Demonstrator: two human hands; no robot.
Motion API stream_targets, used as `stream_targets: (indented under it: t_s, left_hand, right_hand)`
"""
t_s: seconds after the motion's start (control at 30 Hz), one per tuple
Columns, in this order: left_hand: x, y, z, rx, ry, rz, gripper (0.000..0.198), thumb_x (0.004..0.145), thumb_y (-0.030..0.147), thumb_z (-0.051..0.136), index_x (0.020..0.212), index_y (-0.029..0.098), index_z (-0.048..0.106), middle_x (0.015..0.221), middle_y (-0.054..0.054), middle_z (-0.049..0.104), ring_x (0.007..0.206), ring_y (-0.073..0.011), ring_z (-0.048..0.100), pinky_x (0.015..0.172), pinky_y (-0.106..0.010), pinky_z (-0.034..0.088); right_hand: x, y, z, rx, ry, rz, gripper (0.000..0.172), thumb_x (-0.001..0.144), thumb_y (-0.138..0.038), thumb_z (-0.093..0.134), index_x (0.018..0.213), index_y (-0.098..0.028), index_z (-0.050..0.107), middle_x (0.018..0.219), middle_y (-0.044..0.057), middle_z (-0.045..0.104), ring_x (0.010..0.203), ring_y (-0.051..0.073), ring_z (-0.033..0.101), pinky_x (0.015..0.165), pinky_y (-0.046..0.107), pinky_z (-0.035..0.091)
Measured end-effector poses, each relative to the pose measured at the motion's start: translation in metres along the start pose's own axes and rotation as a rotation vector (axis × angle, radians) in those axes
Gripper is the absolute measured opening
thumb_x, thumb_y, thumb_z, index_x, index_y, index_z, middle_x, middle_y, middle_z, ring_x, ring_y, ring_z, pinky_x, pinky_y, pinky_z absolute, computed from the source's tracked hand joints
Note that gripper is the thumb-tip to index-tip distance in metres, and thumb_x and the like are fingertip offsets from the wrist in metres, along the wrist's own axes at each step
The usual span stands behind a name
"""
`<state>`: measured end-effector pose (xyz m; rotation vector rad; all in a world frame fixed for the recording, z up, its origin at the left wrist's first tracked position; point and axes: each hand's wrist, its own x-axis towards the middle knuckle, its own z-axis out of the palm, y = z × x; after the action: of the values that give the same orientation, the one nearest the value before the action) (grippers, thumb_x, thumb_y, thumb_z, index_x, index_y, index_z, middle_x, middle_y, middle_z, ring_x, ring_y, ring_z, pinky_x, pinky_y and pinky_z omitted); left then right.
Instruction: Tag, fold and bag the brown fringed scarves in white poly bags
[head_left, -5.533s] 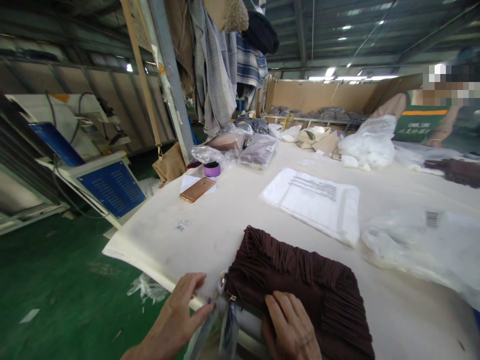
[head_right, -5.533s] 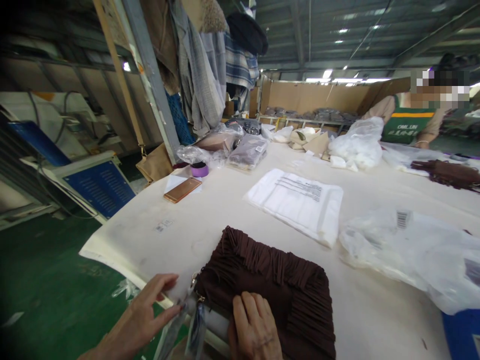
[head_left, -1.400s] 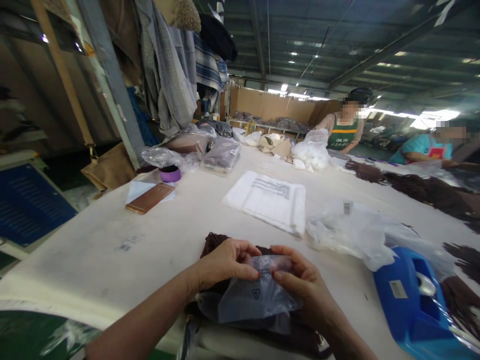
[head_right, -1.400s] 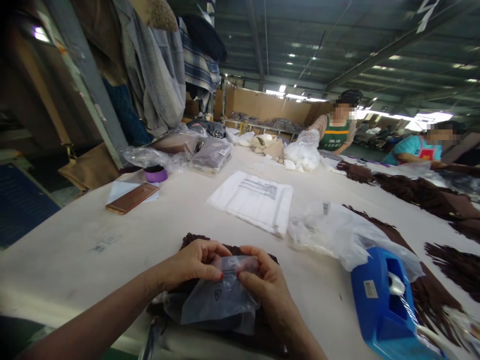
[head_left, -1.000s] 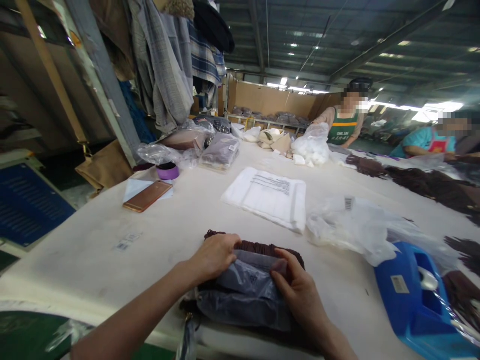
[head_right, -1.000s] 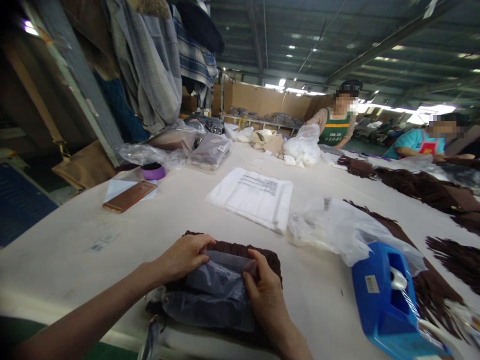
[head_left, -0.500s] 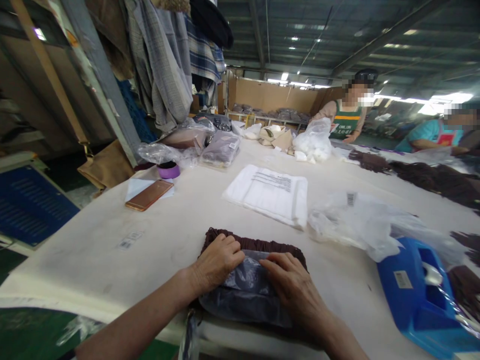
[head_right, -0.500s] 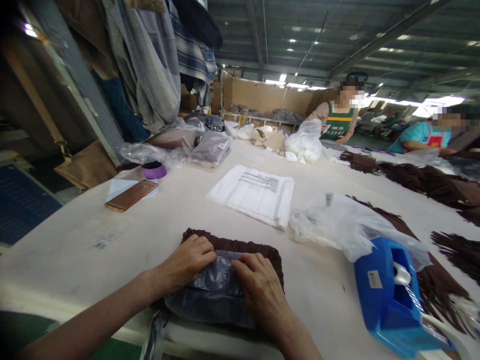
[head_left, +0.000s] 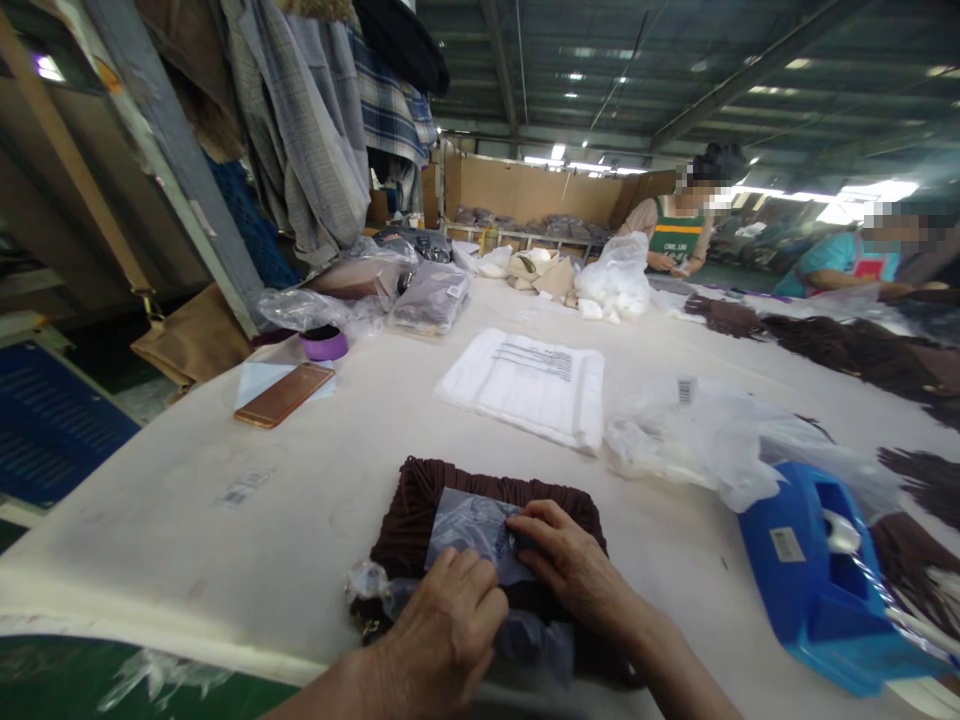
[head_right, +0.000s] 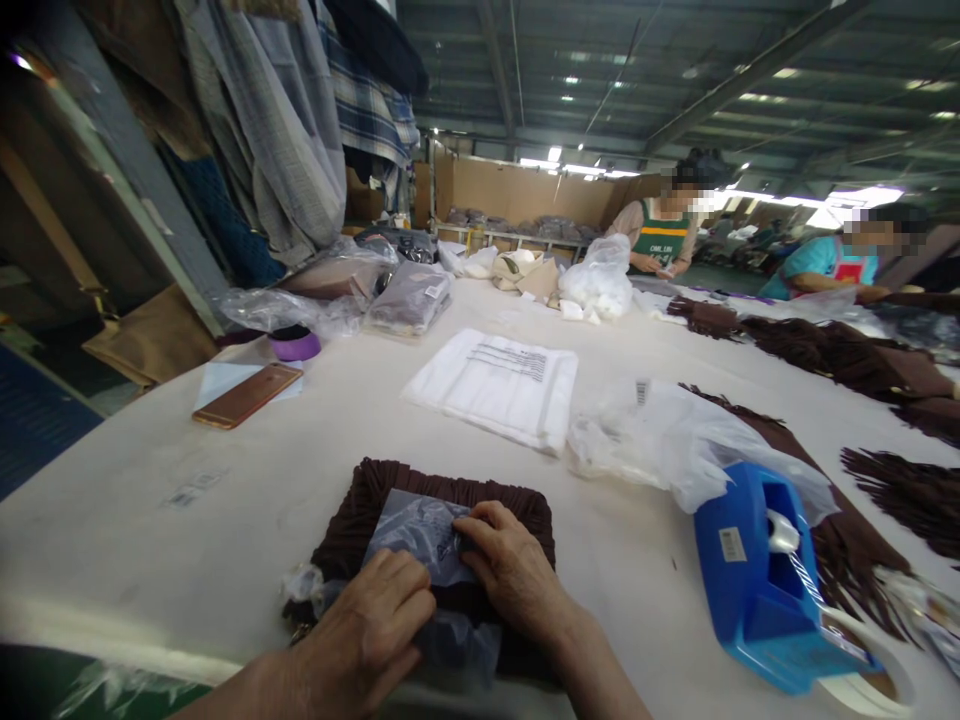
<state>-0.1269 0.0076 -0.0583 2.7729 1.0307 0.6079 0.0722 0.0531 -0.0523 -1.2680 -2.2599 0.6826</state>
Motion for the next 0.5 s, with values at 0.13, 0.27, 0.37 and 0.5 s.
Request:
stream_targets:
  t_s: [0.13,0.27,0.37,0.5]
  left_hand:
    - [-0.002,-0.007,-0.007,-0.063,0.250,0.127,0.011,0.076,0.009,0.040,0.072,0.018,0.045,0.071,-0.004,0.051,0.067,-0.0177,0.044,0.061,-0.032,0.034]
    - [0.009,-0.018,-0.020,0.002,0.284,-0.139,0.011,0.086,0.014,0.042,0.090,0.017,0.052,0.084,-0.006,0.060,0.077,-0.0192,0.053,0.069,-0.032,0.041]
    - [0.016,-0.028,-0.012,0.170,0.149,-0.106,0.031,0.087,0.012,0.042,0.117,0.016,0.049,0.112,-0.012,0.061,0.101,-0.0249,0.056,0.083,-0.039,0.043]
    - [0.013,-0.034,0.003,0.236,-0.003,-0.059,0.042,0.086,0.011,0.043,0.128,0.015,0.043,0.126,-0.015,0.054,0.112,-0.0279,0.052,0.090,-0.044,0.042]
  right_hand:
    - [0.000,-0.002,-0.001,0.011,-0.002,0.014,0.035,0.080,-0.013,0.051,0.111,-0.026,0.060,0.108,0.005,0.056,0.098,0.017,0.057,0.088,0.031,0.047]
    - [-0.002,0.000,0.002,0.045,0.012,0.013,0.028,0.079,-0.010,0.048,0.099,-0.023,0.063,0.104,0.005,0.057,0.095,0.017,0.057,0.084,0.029,0.048]
    - [-0.005,0.007,0.007,0.108,0.076,0.047,0.035,0.077,-0.011,0.051,0.109,-0.022,0.057,0.106,0.005,0.057,0.099,0.018,0.056,0.089,0.034,0.046]
    - [-0.013,0.008,0.009,0.078,0.243,0.137,0.060,0.073,-0.013,0.054,0.130,-0.021,0.039,0.121,0.009,0.053,0.111,0.022,0.051,0.096,0.042,0.043]
